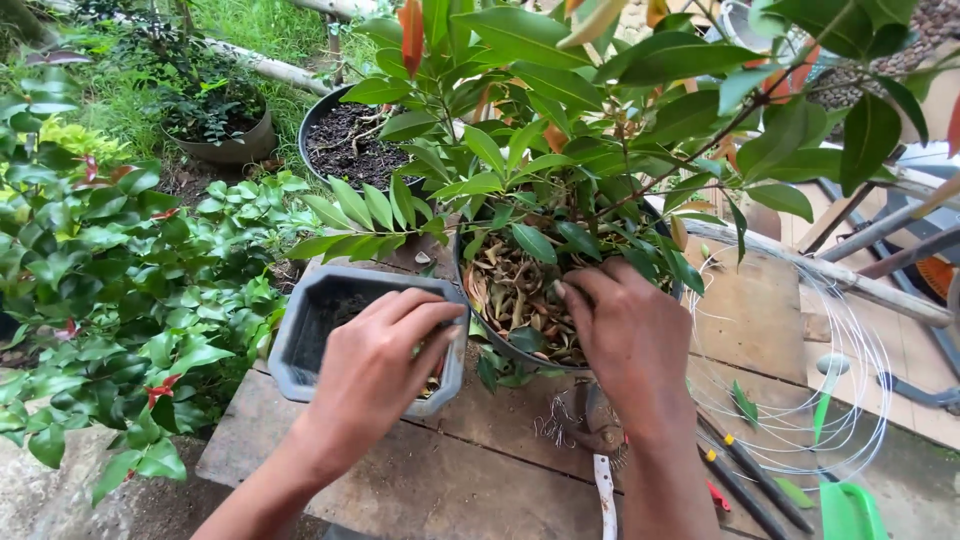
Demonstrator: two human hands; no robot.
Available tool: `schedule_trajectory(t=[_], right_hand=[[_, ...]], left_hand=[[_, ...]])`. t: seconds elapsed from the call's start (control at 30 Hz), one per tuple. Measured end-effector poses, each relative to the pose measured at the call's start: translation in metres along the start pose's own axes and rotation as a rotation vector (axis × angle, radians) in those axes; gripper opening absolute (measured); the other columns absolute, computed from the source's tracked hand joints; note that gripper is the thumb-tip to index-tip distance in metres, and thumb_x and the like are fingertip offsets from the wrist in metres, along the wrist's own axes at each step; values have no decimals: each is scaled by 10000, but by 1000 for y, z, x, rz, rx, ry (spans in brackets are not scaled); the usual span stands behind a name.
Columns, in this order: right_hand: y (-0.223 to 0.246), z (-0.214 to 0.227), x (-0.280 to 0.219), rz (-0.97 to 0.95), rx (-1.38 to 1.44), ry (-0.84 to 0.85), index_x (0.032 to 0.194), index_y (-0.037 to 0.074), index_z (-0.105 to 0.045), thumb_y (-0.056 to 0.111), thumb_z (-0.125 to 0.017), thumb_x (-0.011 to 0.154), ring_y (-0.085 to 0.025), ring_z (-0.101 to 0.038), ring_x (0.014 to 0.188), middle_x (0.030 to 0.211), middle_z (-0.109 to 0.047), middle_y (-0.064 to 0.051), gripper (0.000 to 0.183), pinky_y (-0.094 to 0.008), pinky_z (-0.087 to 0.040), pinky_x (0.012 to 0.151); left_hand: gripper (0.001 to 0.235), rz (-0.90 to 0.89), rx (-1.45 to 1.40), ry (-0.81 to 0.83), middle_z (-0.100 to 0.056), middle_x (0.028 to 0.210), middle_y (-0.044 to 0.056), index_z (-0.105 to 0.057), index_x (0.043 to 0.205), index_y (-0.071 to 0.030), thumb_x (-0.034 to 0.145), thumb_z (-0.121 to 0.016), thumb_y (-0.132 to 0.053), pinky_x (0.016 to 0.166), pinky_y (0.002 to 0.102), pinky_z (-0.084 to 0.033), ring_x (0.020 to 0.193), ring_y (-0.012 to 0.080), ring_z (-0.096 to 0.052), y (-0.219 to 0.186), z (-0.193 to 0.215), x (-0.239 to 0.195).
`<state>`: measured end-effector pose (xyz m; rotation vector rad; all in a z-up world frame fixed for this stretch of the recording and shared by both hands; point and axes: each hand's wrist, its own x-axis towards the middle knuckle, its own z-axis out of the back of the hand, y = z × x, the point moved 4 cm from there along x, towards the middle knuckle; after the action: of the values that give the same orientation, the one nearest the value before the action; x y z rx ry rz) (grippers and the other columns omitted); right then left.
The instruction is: Removing dead and dried leaves from a potted plant by hand and placing them into a small disposal container.
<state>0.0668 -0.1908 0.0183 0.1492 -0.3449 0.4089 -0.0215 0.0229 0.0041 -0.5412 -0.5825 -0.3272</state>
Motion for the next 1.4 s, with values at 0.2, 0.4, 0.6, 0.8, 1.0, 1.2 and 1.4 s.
schedule_trajectory(t=[0.2,0.4,0.6,0.8,1.0,1.2,1.4], right_hand=[[-4,12,-2,-28,25,-83,1071,277,-784,439,-611,1040,-279,-716,706,889,-689,-3,238,-440,-610,625],[-8,15,-4,17,100,-121,1053,284,-778,418,-637,1020,-278,-722,752,879,-689,17,197,-447,-600,626],[-14,13,-8,15,120,-115,1089,233,-733,371,-591,1053,-305,-731,851,968,-731,18,202,-491,-608,692],[-3,26,-8,84,264,-158,1084,239,-744,272,-622,1038,-285,-740,882,947,-753,23,134,-437,-599,682],[11,35,-8,186,509,-86,1080,215,-753,181,-699,950,-291,-754,926,947,-782,-9,145,-428,-612,695],[8,43,-3,211,621,-86,1125,107,-749,131,-646,983,-318,-778,806,949,-795,-95,176,-407,-620,680],[15,42,-6,239,589,-122,1093,150,-754,219,-719,950,-242,-748,665,885,-766,-40,163,-392,-595,592]], left_hand=[[152,17,-81,-69,-706,1000,6,-721,1089,-158,940,-727,-190,685,358,-600,845,222,-718,-11,-24,29],[341,43,204,11,-685,1143,132,-693,1243,-98,947,-729,-264,718,384,-573,961,311,-693,-11,-51,36],[292,-1,78,78,-732,1084,136,-707,1231,-93,973,-697,-230,785,367,-561,989,303,-700,-21,-52,40],[241,24,-103,-108,-697,1065,72,-679,1239,-120,1006,-657,-183,702,385,-606,861,276,-721,-22,-43,41],[190,70,-329,-110,-697,935,9,-676,1179,-177,990,-687,-198,570,373,-570,643,211,-681,-24,-46,50],[72,263,-566,-106,-761,746,50,-764,997,-115,934,-729,-112,534,309,-518,578,167,-661,-13,-36,47],[50,330,-561,-108,-782,724,36,-785,962,-156,922,-755,-159,513,288,-500,567,153,-675,-2,-32,37]])
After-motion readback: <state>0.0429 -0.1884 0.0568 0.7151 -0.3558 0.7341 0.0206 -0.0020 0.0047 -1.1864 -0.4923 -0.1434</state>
